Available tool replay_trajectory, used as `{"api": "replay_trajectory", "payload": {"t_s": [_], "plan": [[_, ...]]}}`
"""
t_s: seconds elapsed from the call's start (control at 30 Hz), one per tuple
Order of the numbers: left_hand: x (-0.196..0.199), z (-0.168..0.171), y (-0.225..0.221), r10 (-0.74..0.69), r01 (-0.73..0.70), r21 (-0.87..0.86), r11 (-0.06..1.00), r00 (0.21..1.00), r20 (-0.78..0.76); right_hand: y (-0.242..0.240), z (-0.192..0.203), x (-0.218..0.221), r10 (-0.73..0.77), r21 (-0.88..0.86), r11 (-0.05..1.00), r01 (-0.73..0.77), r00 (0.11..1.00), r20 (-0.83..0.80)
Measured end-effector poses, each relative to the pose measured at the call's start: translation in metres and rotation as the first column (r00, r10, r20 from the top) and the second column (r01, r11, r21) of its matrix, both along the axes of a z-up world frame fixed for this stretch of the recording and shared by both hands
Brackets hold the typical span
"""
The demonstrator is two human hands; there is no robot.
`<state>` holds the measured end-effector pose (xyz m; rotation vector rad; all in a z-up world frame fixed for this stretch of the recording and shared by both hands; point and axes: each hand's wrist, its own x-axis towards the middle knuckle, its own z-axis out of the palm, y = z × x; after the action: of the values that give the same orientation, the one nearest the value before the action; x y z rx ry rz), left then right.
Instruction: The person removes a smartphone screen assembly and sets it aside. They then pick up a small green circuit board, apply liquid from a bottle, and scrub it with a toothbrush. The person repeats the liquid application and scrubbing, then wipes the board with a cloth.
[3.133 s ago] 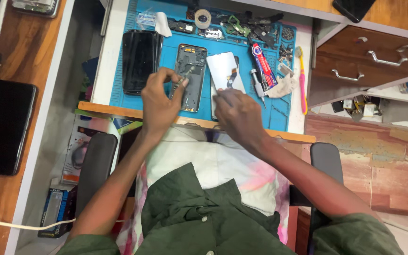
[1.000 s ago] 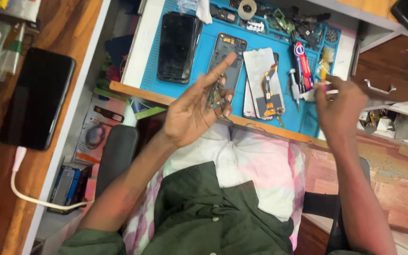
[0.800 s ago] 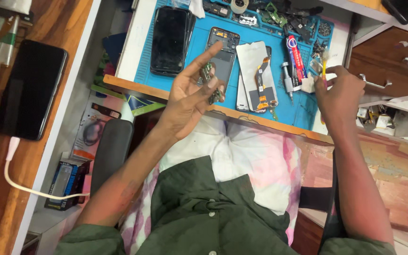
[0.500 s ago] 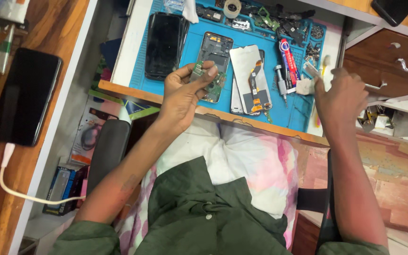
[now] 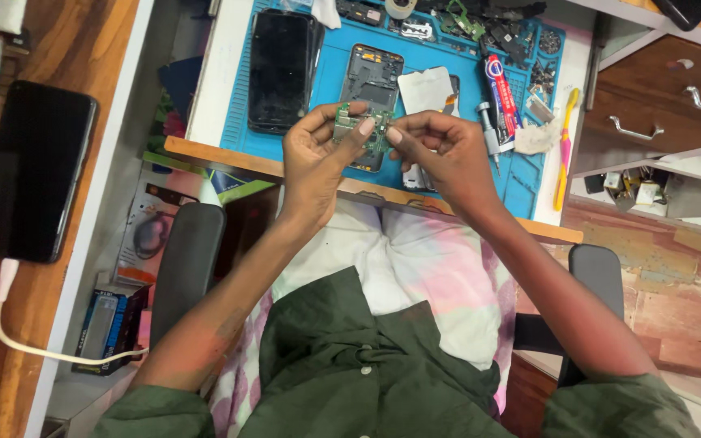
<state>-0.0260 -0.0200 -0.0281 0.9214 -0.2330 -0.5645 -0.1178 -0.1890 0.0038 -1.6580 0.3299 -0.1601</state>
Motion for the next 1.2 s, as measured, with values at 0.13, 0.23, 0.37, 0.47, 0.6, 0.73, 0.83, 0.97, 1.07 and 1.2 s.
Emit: {"api": "replay_trajectory", "payload": {"t_s": [0.13, 0.23, 0.37, 0.47, 0.6, 0.73, 0.83, 0.97, 1.07, 1.2], "plan": [[0.004, 0.008, 0.007, 0.049, -0.064, 0.144, 0.987, 0.993, 0.107, 0.009, -0.002, 0.004, -0.029, 0.031, 0.999, 0.028, 0.999, 0.028], [0.001, 0.013, 0.011, 0.04, -0.08, 0.211, 0.974, 0.981, 0.19, 0.014, -0.005, -0.001, -0.082, -0.007, 0.997, 0.082, 0.996, 0.031], [-0.003, 0.018, 0.012, 0.044, -0.133, 0.29, 0.948, 0.955, 0.292, 0.02, -0.004, -0.004, -0.174, 0.105, 0.979, 0.176, 0.984, -0.032], [-0.006, 0.017, 0.009, 0.077, -0.202, 0.305, 0.931, 0.923, 0.376, 0.025, -0.006, -0.005, -0.203, 0.122, 0.972, 0.2, 0.979, 0.007], [-0.01, 0.014, 0.009, 0.105, -0.214, 0.228, 0.95, 0.906, 0.411, 0.036, -0.012, -0.008, -0.23, 0.043, 0.973, 0.226, 0.968, 0.102], [-0.008, 0.009, 0.011, 0.093, -0.119, 0.153, 0.981, 0.981, 0.169, 0.047, -0.018, -0.014, -0.195, -0.015, 0.979, 0.203, 0.954, 0.23], [-0.003, 0.009, 0.01, 0.099, -0.104, 0.078, 0.992, 0.993, 0.067, 0.049, -0.019, -0.013, -0.185, 0.026, 0.982, 0.186, 0.939, 0.291], [0.002, 0.011, 0.011, 0.113, -0.113, 0.044, 0.993, 0.994, 0.007, 0.03, -0.014, -0.002, -0.324, 0.079, 0.946, 0.314, 0.924, 0.204], [0.006, 0.012, 0.016, 0.128, -0.127, 0.046, 0.991, 0.992, -0.011, 0.008, -0.008, 0.006, -0.23, -0.081, 0.966, 0.247, 0.957, 0.177], [0.009, 0.01, 0.019, 0.136, -0.135, 0.042, 0.99, 0.99, -0.025, -0.007, -0.009, 0.021, -0.112, -0.445, 0.879, 0.17, 0.982, 0.154]]}}
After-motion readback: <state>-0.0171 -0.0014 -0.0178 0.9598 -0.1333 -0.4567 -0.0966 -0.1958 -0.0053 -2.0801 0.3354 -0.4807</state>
